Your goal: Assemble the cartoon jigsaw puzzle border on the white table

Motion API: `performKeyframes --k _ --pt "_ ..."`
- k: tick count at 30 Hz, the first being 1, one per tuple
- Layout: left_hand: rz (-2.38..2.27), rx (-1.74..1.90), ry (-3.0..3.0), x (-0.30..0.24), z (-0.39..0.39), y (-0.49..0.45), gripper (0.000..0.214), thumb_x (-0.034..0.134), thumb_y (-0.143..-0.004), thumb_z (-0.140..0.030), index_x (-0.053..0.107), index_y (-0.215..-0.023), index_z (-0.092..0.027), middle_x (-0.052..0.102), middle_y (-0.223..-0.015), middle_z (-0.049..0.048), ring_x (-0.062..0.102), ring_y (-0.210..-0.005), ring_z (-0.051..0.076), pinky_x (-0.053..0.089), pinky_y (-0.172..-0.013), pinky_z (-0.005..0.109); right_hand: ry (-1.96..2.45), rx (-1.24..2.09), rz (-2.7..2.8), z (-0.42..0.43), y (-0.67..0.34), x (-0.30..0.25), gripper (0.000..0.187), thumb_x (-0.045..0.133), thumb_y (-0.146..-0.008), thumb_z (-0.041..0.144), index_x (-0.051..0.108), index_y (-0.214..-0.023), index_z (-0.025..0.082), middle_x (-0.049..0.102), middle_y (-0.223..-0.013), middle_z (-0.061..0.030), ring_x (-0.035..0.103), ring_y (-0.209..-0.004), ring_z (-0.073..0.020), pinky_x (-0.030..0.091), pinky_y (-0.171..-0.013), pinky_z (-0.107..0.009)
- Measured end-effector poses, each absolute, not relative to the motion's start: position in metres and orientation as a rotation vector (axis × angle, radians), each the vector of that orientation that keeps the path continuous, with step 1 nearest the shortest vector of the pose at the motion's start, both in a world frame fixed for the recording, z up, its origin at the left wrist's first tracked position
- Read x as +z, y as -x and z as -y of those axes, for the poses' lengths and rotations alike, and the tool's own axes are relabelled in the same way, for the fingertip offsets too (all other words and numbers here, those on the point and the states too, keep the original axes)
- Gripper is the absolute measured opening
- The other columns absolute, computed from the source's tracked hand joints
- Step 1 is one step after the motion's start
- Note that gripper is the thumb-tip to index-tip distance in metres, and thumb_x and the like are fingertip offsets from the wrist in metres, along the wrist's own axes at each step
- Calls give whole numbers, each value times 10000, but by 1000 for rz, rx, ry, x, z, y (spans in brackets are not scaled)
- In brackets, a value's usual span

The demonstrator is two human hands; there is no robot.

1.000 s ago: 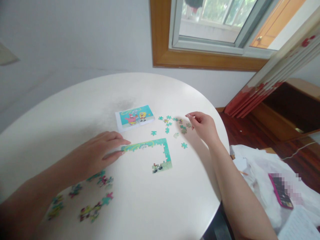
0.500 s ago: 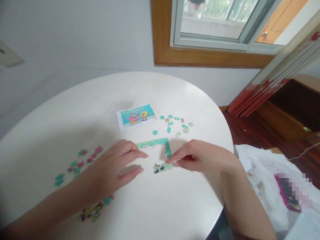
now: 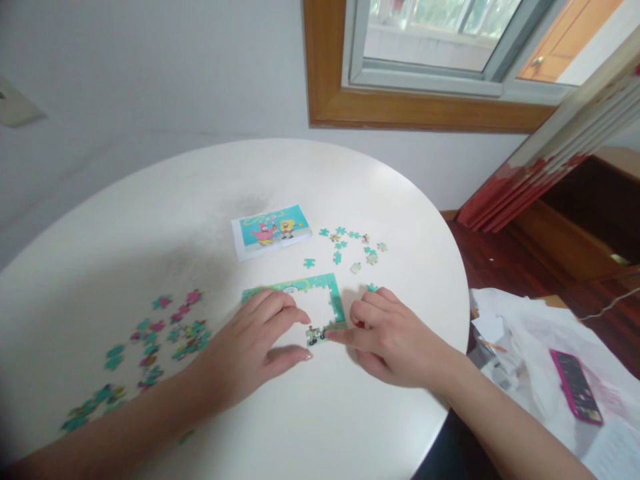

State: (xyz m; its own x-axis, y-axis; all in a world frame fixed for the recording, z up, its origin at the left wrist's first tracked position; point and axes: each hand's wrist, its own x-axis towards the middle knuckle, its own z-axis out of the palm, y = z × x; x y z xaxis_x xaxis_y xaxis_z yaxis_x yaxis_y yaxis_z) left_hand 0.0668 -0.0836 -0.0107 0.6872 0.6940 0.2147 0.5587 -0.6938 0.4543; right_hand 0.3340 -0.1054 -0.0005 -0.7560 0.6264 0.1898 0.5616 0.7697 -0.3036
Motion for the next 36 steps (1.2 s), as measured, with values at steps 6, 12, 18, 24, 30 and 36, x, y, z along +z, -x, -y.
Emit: performKeyframes --k 6,12,18,24,30,36 --pt "-995 570 -2564 -12 84 -71 306 797 -803 -313 619 -1024 -197 599 -992 40 527 -945 258 429 -821 403 880 295 2690 104 -333 -3 429 532 -938 171 588 -1352 271 503 -855 -29 461 -818 -185 338 -777 -370" --pt "-978 561 -2695 -8 86 -73 198 775 -815 -227 636 -952 -197 635 -933 23 553 -917 249 436 -792 388 876 292 2675 105 -331 -4 407 529 -937 174 606 -1329 254 512 -852 -30 465 -817 -184 336 -783 -368" --pt "-879 572 -2992 -8 92 -75 110 682 -882 -183 657 -984 -150 670 -883 24 582 -863 242 448 -745 388 895 305 2681 105 -331 -4 388 512 -943 166 625 -1305 247 534 -846 -34 475 -813 -186 331 -776 -370" --pt "-772 718 -3088 -14 96 -77 75 594 -933 -147 652 -961 -108 662 -836 35 578 -803 224 443 -720 376 904 314 2693 104 -331 -4 385 522 -945 177 625 -1306 262 553 -847 -30 490 -842 -190 325 -797 -378" --pt "-703 747 -3100 -14 90 -75 103 542 -961 -151 639 -966 -117 651 -830 29 570 -792 212 434 -712 371 896 310 2696 104 -331 -3 371 532 -944 182 636 -1291 260 567 -855 -30 497 -847 -186 322 -799 -370" --pt "-738 639 -3092 -11 86 -73 114 530 -958 -156 635 -999 -141 654 -831 30 579 -808 210 442 -723 373 910 324 2709 103 -331 -3 380 512 -954 180 625 -1306 266 580 -871 -37 505 -860 -191 323 -831 -386"
